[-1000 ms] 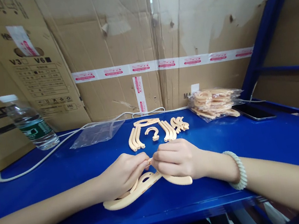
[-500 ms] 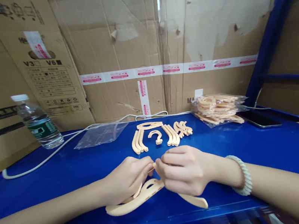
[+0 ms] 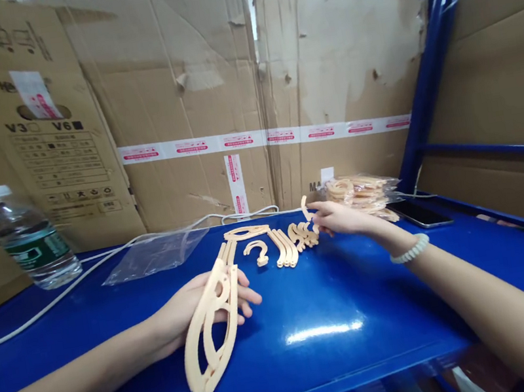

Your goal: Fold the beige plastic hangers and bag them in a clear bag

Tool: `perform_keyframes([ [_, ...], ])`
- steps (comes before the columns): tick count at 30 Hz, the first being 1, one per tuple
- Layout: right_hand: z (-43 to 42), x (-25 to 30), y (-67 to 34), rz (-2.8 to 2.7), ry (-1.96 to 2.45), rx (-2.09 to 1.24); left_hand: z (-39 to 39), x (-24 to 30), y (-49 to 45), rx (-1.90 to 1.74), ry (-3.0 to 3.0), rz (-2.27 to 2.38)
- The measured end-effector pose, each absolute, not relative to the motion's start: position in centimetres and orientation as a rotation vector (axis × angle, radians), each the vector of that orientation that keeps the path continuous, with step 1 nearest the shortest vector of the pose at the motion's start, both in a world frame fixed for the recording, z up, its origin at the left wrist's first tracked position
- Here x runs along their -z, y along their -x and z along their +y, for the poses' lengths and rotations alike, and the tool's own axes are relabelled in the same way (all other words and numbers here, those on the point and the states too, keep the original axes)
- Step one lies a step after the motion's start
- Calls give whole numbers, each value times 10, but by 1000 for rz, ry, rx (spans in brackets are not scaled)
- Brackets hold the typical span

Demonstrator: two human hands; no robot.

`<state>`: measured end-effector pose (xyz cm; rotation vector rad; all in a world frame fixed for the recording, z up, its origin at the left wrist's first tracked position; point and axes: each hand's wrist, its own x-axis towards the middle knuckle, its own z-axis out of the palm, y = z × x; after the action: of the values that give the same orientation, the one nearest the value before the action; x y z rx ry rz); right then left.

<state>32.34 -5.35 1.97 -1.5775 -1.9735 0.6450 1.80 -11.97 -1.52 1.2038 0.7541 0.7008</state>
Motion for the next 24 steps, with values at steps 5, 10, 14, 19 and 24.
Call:
perform_keyframes([
  [5,-40,-7,-324,-1931,1863,-610,-118,15,-15,-750,-1138,752],
  [10,-35,2,-324,-2020,1927,-534,-114,20,-13,-778,-1112,696],
  [14,-33,4,-327,-2104,1918,-357,-115,18,-14,-827,-1064,738],
  [19,-41,3,-322,-2097,1905,-86,-119,13,-15,-873,-1002,811],
  [24,-94,2,-275,-2192,1106,113,-121,11,-17,-864,-993,809],
])
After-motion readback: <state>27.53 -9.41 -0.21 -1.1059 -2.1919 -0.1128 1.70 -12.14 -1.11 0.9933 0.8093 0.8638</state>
